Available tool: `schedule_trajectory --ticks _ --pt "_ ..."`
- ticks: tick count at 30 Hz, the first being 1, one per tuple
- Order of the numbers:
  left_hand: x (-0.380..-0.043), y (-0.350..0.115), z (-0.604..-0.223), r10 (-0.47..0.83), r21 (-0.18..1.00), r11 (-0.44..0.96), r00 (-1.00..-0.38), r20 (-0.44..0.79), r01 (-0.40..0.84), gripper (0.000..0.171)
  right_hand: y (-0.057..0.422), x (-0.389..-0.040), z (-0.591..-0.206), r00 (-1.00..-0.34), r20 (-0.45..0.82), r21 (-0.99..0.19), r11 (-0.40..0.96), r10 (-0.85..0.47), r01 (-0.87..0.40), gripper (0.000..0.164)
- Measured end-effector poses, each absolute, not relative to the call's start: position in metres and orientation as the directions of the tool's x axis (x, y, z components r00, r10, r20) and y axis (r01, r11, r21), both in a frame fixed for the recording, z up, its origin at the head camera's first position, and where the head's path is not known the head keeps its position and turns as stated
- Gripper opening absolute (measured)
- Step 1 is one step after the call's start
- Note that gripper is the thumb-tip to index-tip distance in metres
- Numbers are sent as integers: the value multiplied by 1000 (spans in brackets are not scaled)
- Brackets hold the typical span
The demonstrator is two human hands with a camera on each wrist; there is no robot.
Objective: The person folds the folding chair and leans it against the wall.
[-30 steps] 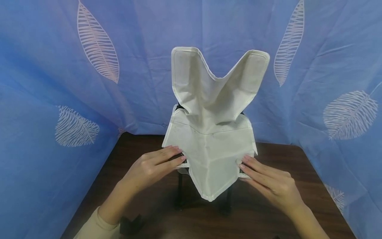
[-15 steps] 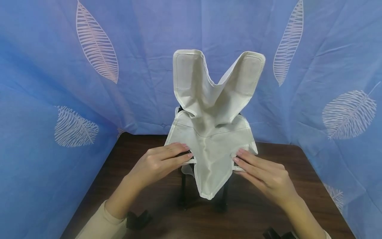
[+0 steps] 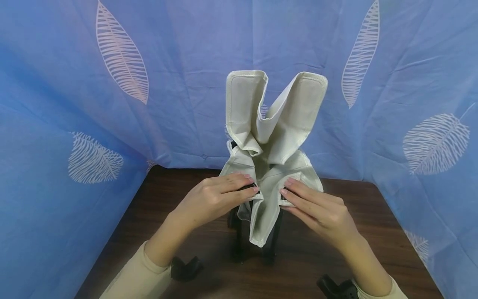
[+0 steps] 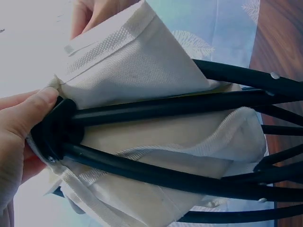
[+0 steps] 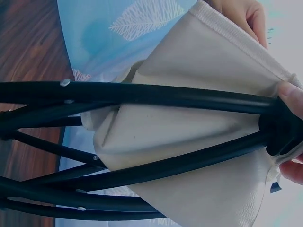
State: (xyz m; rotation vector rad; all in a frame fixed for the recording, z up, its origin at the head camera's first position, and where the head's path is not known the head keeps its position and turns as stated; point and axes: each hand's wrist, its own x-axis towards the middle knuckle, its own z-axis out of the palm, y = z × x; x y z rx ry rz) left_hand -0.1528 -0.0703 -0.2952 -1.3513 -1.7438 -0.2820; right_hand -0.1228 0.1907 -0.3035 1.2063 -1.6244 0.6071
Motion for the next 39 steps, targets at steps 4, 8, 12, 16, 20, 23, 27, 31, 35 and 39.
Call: schedule_trajectory --ticks 4,8,12,16,20,23,27,31,35,39 --pt "-154 -66 -294 663 -346 379 9 749 858 20 188 -124 -302 -31 899 141 355 -437 -924 25" --pt "-155 -65 -294 660 -355 386 14 751 851 20 188 -127 -301 -33 891 142 347 -453 -927 24" --pt "-155 -63 -294 653 -348 387 13 757 854 20 188 -130 -302 -27 881 158 347 -472 -925 24" --pt "-157 -60 -294 647 -340 381 15 763 860 20 189 -133 -302 -26 868 167 341 -496 -925 23" --pt "-158 -58 -294 641 -338 375 22 767 863 20 187 -135 -302 -25 867 164 332 -498 -929 23" --pt "-159 -57 -295 634 -337 371 29 773 865 19 186 -136 -303 -19 872 169 337 -490 -926 23" --pt "-160 -55 -295 624 -334 368 36 781 868 18 185 -137 -303 -19 875 171 347 -483 -922 22" --pt "-161 -55 -294 615 -326 361 40 788 874 17 184 -138 -303 -27 878 163 353 -477 -921 22" --pt "-161 -54 -294 617 -322 356 38 786 877 17 183 -138 -303 -34 877 155 350 -479 -924 22" --pt "-161 -54 -294 623 -327 361 35 781 873 17 183 -138 -303 -35 874 164 362 -485 -917 23"
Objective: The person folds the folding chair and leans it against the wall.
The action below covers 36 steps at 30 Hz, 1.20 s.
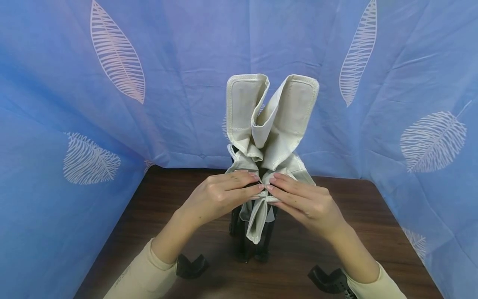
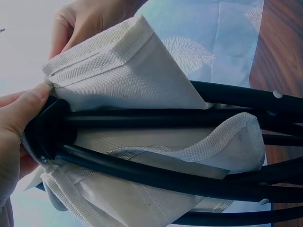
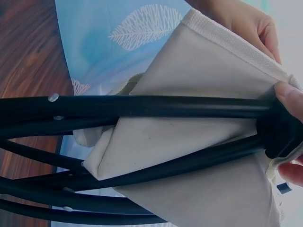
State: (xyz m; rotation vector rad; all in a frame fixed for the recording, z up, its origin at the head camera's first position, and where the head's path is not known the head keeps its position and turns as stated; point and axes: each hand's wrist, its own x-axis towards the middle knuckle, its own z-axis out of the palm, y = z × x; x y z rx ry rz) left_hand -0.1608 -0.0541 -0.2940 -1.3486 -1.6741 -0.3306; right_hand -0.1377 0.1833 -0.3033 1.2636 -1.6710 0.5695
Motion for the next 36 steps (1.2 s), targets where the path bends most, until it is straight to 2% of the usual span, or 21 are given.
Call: schedule_trajectory --ticks 5,15,19,26,36 --pt "-158 -54 -296 614 -313 367 25 789 876 17 182 -136 -304 -25 873 184 375 -487 -909 23" --pt "-153 -47 -312 462 -120 251 -9 887 961 20 177 -130 -309 -40 913 125 372 -405 -920 26" --pt "-152 -45 -319 434 -93 265 -32 900 960 18 171 -127 -316 -74 936 74 398 -345 -914 28" --pt "-146 -41 -327 404 -86 320 -54 913 943 27 161 -123 -326 -123 955 -2 411 -268 -911 30" --pt "-145 -43 -330 424 -123 426 -78 902 896 31 169 -118 -319 -228 906 -47 449 -357 -892 32"
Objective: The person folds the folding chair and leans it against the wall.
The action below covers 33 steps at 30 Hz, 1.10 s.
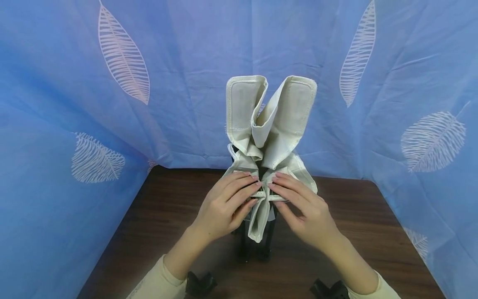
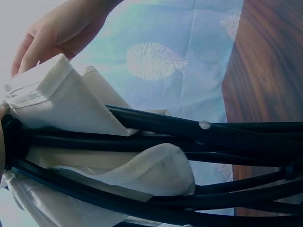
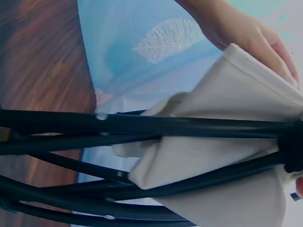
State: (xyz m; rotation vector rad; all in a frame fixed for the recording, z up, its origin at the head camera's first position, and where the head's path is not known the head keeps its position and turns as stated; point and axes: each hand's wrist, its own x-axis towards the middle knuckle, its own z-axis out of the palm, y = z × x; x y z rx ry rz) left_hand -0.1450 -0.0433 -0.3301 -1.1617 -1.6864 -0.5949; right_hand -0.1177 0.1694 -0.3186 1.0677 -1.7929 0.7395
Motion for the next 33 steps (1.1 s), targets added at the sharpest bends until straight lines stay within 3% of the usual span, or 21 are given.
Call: schedule_trajectory --ticks 4,8,12,16,20,23,26,29,33 --pt "-145 -46 -329 435 -121 447 -97 895 886 32 174 -117 -309 -258 865 -48 440 -431 -897 35" --pt "-145 -49 -328 391 -79 474 -130 911 877 34 177 -119 -299 -228 885 -36 430 -405 -902 36" --pt "-147 -55 -330 299 -2 498 -169 939 867 35 180 -121 -294 -177 964 -50 521 -197 -852 39" --pt "-155 -68 -334 208 106 503 -239 948 858 38 189 -123 -292 -181 975 -222 552 130 -803 41" --pt "-166 -85 -348 133 302 520 -425 896 799 45 212 -128 -307 -332 870 -474 431 364 -768 33" --pt "-171 -95 -366 100 471 538 -608 788 699 51 234 -133 -334 -497 779 -626 443 381 -641 40" --pt "-178 -102 -389 112 569 574 -744 658 589 56 250 -136 -363 -644 690 -697 541 329 -471 46" --pt "-185 -106 -417 158 601 618 -828 538 508 57 256 -139 -392 -767 591 -700 633 252 -331 53" --pt "-189 -108 -455 248 634 618 -881 404 465 52 252 -143 -431 -898 420 -674 707 128 -215 56"
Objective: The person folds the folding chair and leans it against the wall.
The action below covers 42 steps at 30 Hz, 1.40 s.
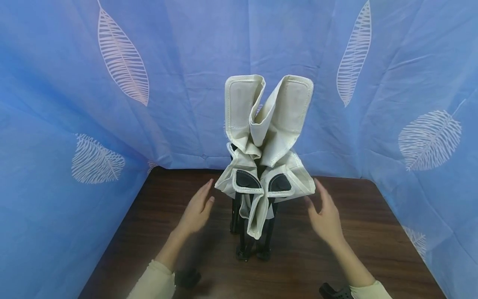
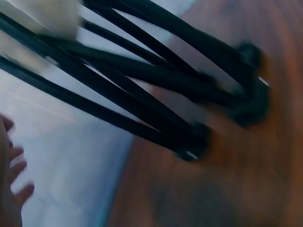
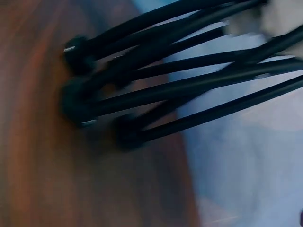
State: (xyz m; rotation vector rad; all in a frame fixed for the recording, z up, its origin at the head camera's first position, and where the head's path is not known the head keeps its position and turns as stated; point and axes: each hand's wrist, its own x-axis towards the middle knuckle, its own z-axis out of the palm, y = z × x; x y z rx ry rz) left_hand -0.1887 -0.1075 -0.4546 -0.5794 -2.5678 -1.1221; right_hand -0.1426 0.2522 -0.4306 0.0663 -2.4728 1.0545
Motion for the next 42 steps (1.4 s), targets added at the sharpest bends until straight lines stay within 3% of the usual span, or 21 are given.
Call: schedule_trajectory --ticks 5,10,15,20,27,34,42 --pt "-186 -106 -494 372 668 587 -886 278 456 56 238 -142 -484 -974 212 -602 774 -81 -196 59" --pt "-177 -97 -519 480 717 574 -872 97 396 74 224 -133 -524 -958 126 -577 766 -258 -282 75" --pt "-167 -82 -538 555 698 608 -831 -33 378 81 215 -124 -542 -944 37 -593 752 -329 -286 81" --pt "-155 -68 -558 577 680 606 -817 -18 413 100 209 -120 -553 -937 38 -637 714 -346 -289 89" --pt "-146 -54 -573 482 668 647 -876 17 369 128 199 -115 -564 -928 73 -639 697 -366 -325 101" --pt "-139 -44 -579 393 656 690 -919 15 306 133 190 -110 -570 -947 122 -580 753 -298 -312 93" --pt "-135 -39 -577 370 654 694 -929 35 301 131 181 -104 -571 -958 145 -517 806 -249 -288 93"
